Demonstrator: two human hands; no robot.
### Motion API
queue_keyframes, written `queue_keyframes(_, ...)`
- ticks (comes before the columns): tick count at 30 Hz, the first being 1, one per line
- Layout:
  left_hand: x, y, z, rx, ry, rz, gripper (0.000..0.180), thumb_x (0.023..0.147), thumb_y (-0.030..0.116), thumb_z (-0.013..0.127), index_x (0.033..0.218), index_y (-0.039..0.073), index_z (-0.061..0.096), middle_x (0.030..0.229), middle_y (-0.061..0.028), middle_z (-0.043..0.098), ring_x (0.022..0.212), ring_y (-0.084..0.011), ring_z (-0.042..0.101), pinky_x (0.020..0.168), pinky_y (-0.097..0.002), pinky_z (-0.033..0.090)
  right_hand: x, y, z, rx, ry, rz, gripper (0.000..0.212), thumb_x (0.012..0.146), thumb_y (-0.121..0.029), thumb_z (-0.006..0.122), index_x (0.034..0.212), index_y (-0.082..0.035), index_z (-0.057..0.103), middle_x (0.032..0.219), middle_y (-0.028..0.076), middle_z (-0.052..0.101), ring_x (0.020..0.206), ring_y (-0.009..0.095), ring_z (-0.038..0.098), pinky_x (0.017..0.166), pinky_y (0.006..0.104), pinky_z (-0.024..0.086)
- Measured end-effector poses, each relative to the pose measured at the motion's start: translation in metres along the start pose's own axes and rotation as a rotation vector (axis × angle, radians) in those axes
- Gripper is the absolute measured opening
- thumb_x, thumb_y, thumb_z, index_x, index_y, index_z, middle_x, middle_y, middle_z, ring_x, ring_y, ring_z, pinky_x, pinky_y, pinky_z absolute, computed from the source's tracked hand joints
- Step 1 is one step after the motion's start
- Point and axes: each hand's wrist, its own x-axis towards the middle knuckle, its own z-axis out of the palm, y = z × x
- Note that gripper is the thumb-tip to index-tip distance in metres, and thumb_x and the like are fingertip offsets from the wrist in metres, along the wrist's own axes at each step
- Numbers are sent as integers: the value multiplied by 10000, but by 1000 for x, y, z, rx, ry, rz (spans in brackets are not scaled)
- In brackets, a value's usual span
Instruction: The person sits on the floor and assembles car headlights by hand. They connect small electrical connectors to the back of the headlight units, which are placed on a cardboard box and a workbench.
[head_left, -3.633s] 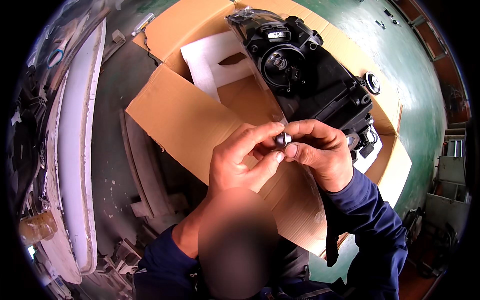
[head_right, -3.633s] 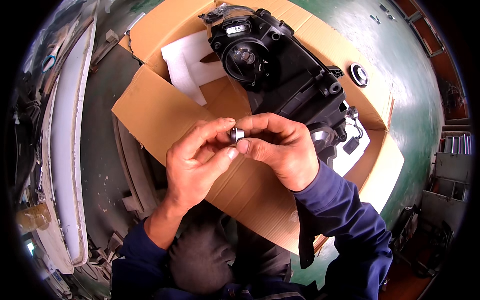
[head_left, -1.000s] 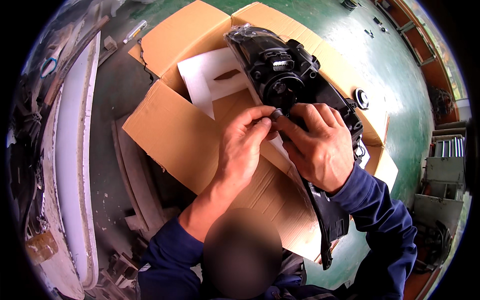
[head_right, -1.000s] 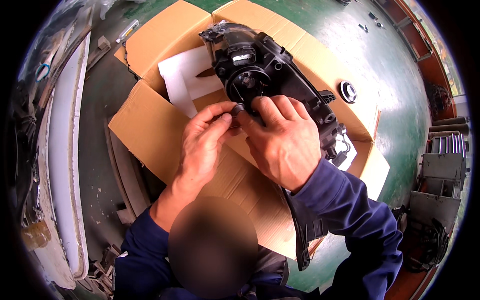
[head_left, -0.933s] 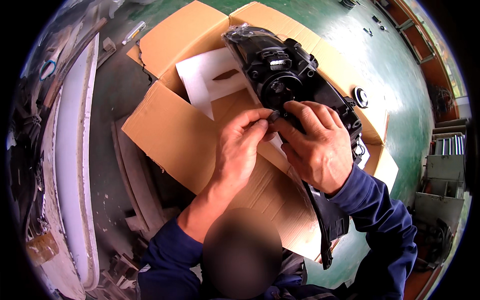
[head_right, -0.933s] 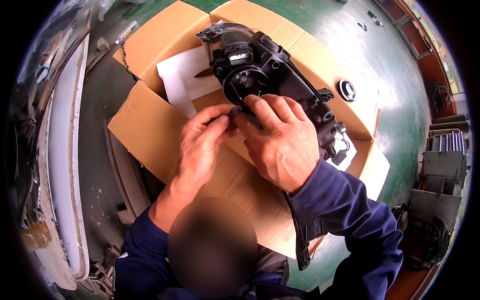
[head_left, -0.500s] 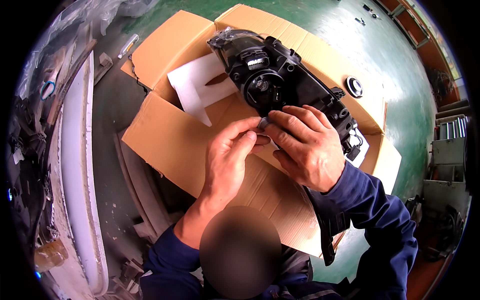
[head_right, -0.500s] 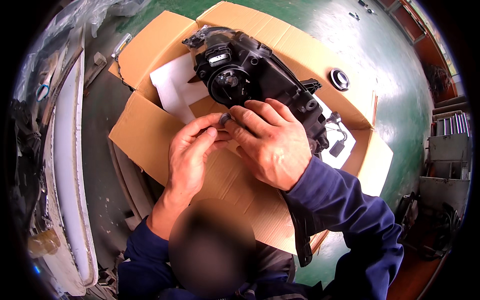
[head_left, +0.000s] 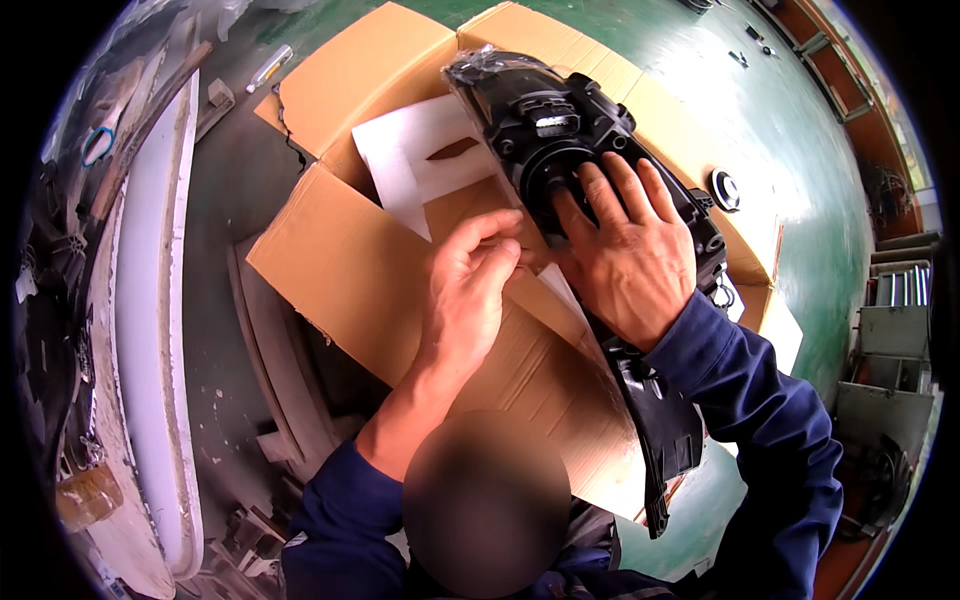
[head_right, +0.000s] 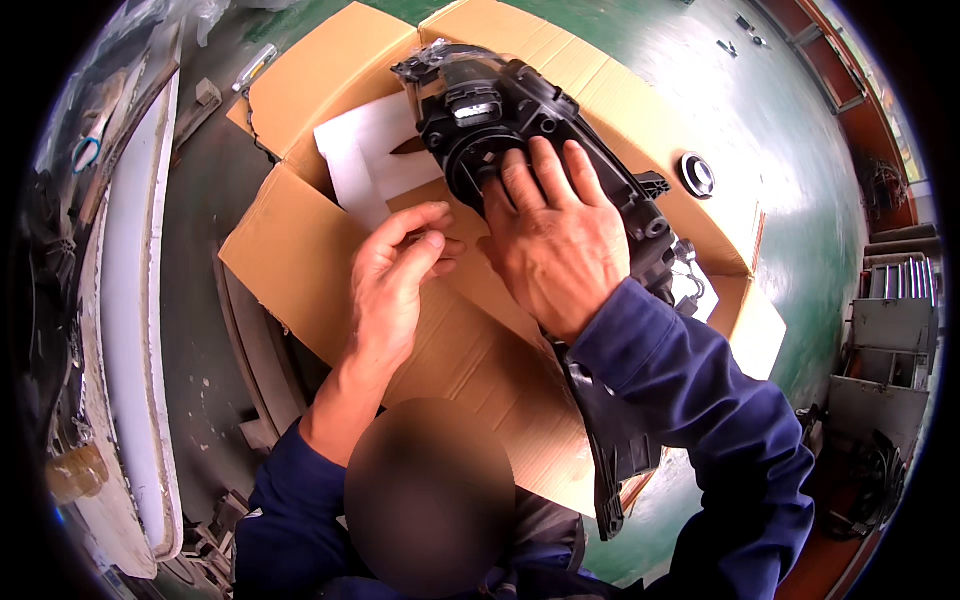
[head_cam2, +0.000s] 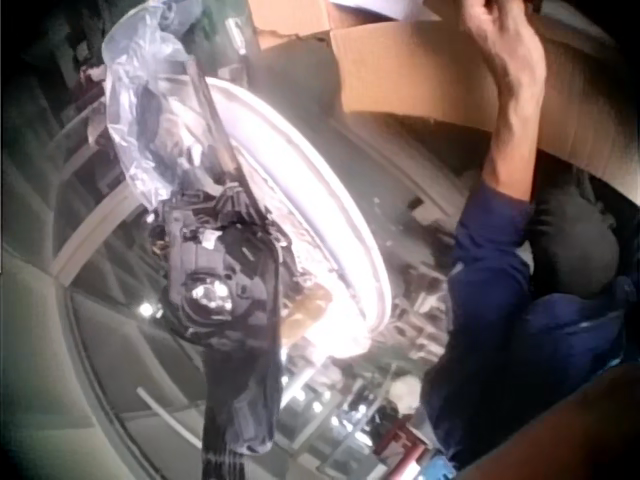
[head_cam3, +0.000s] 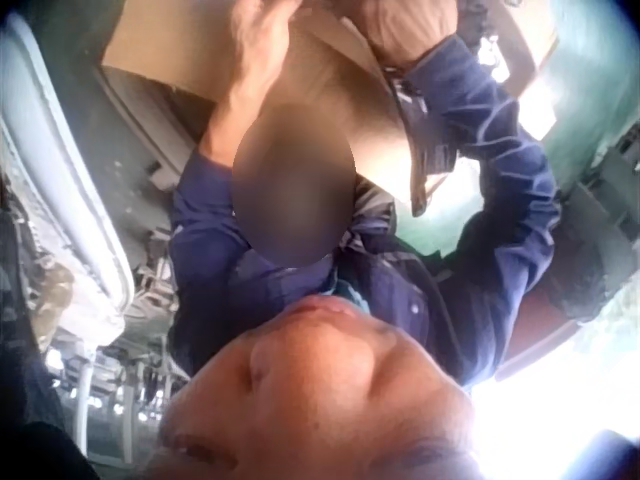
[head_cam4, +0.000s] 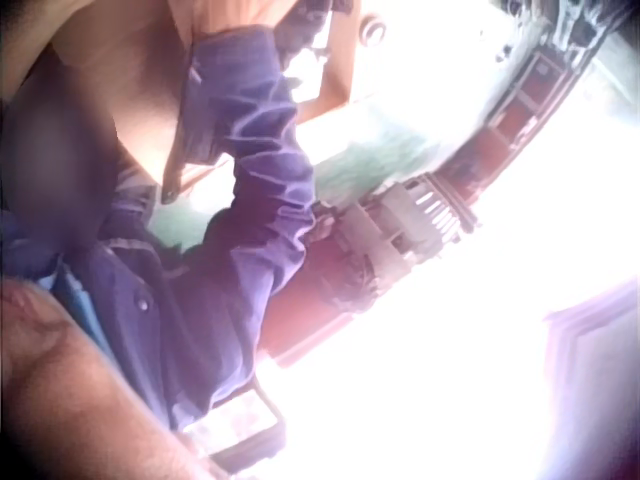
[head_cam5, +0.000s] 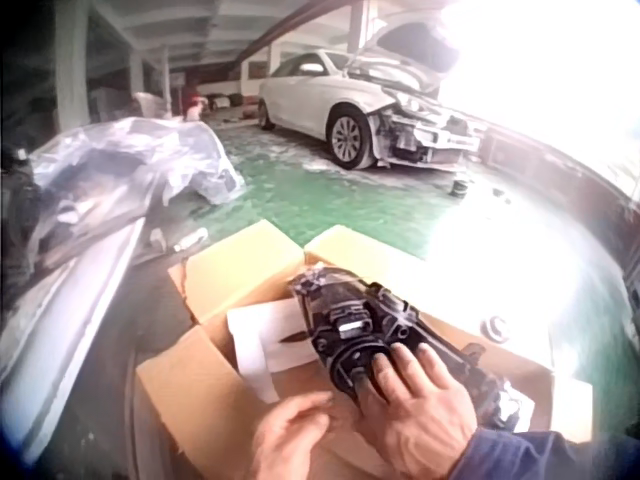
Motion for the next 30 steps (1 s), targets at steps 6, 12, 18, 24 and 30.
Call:
queue_keyframes(6, 0, -4, -3, -32, 15, -24, 310, 985, 114, 598, 1271, 2, 639, 1178, -88, 657, 979, -173, 667, 877, -321, 511, 16, 2, 7, -106, -117, 7, 407, 882, -325, 655, 1152, -22, 688, 1176, 109, 614, 1221, 300, 511, 1158, 475, 328)
queue_keyframes(12, 0, -6, -6, -19, -7, -30, 305, 981, 101, 589, 1263, -6, 640, 1161, -92, 662, 973, -176, 666, 873, -319, 511, 22, -1, 11, -206, -186, -9, 437, 895, -408, 659, 1154, -60, 709, 1167, 68, 626, 1202, 270, 508, 1189, 488, 280)
queue_keyframes(18, -3, -9, -9, -43, -7, -52, 304, 981, 93, 585, 1262, -10, 637, 1142, -93, 661, 970, -179, 665, 877, -316, 512, 23, -1, 5, -178, -196, 20, 472, 853, -398, 713, 1196, -75, 695, 1143, 98, 628, 1189, 287, 523, 1168, 493, 318)
queue_keyframes(24, -9, -7, -15, -38, 20, 18, 300, 999, 93, 578, 1276, -11, 629, 1147, -89, 664, 975, -166, 663, 895, -314, 510, -1, 3, -31, -22, -75, 27, 677, 784, -347, 780, 1413, -193, 583, 1249, 159, 575, 1274, 368, 510, 1136, 580, 348)
queue_keyframes(30, -14, 3, 4, -31, -54, 108, 304, 1014, 106, 587, 1298, 3, 621, 1167, -74, 667, 989, -153, 664, 890, -307, 520, -33, 16, -30, 160, 31, -100, 733, 744, -280, 796, 1440, -279, 564, 1330, 152, 567, 1278, 377, 536, 1115, 591, 348)
